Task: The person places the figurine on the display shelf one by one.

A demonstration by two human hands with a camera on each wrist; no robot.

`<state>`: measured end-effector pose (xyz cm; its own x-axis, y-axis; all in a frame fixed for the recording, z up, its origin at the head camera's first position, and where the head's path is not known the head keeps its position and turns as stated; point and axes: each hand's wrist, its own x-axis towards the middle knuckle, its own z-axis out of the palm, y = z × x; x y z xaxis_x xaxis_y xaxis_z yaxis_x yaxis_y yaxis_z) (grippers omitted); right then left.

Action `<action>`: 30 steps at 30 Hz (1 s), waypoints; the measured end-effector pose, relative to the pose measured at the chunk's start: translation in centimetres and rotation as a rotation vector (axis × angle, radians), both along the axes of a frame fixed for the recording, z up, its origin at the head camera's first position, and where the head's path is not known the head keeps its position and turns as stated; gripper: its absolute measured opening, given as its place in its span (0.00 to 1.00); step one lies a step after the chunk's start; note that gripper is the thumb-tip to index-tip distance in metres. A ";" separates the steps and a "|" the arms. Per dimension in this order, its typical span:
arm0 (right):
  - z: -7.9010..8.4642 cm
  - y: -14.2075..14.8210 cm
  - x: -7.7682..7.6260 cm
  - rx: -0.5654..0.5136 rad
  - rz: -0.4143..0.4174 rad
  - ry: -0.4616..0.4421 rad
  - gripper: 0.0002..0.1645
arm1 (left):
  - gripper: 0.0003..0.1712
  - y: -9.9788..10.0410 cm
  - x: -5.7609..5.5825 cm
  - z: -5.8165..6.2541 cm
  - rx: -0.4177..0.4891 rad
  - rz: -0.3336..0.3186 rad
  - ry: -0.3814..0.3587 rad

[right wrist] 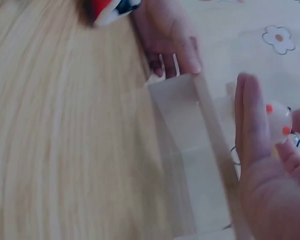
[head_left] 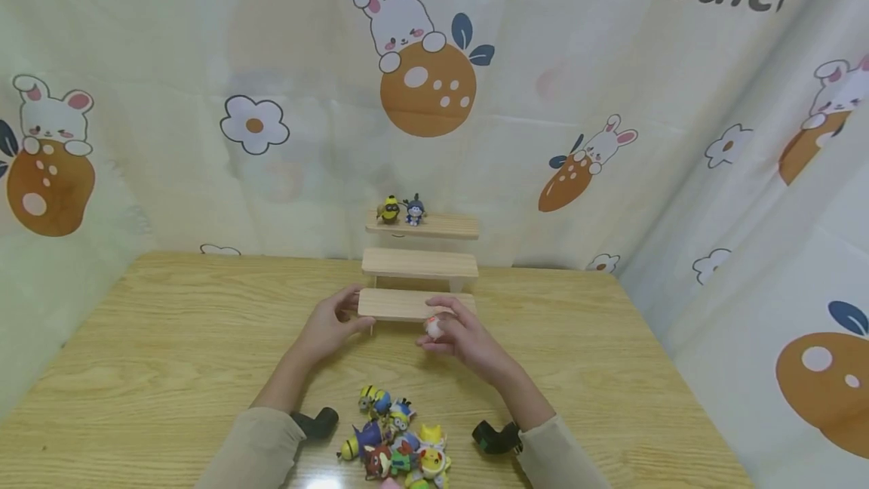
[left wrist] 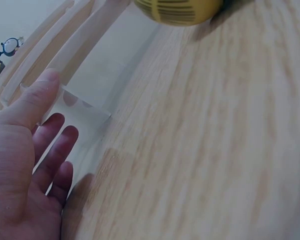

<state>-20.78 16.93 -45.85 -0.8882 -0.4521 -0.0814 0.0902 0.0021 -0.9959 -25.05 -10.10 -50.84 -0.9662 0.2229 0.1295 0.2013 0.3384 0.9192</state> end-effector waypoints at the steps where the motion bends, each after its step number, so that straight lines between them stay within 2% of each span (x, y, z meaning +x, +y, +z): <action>1: 0.1 -0.1 0.0 -0.018 -0.011 -0.021 0.23 | 0.42 -0.1 0.0 0.1 0.000 0.000 -0.002; 6: 0.0 -0.2 0.0 -0.036 -0.042 -0.060 0.24 | 0.42 -0.2 0.0 0.1 0.006 0.004 -0.016; 7: -0.1 -0.2 0.1 -0.024 -0.035 -0.055 0.25 | 0.43 -0.2 -0.3 -0.4 0.008 0.007 -0.012; 12: -0.3 -0.1 0.0 0.042 -0.019 0.028 0.28 | 0.42 -0.1 -0.4 -0.5 0.018 0.011 -0.014; 18: 1.9 -0.1 -0.4 0.205 -0.084 0.225 0.28 | 0.43 -0.1 -0.4 -0.5 0.017 0.004 -0.033; 23: 4.0 -0.5 -1.6 0.364 -0.170 0.375 0.22 | 0.44 0.0 -0.3 -0.2 0.027 0.020 -0.033; 30: 6.3 -0.4 -4.1 0.441 -0.281 0.438 0.19 | 0.43 0.1 -0.3 -0.1 0.016 0.023 -0.042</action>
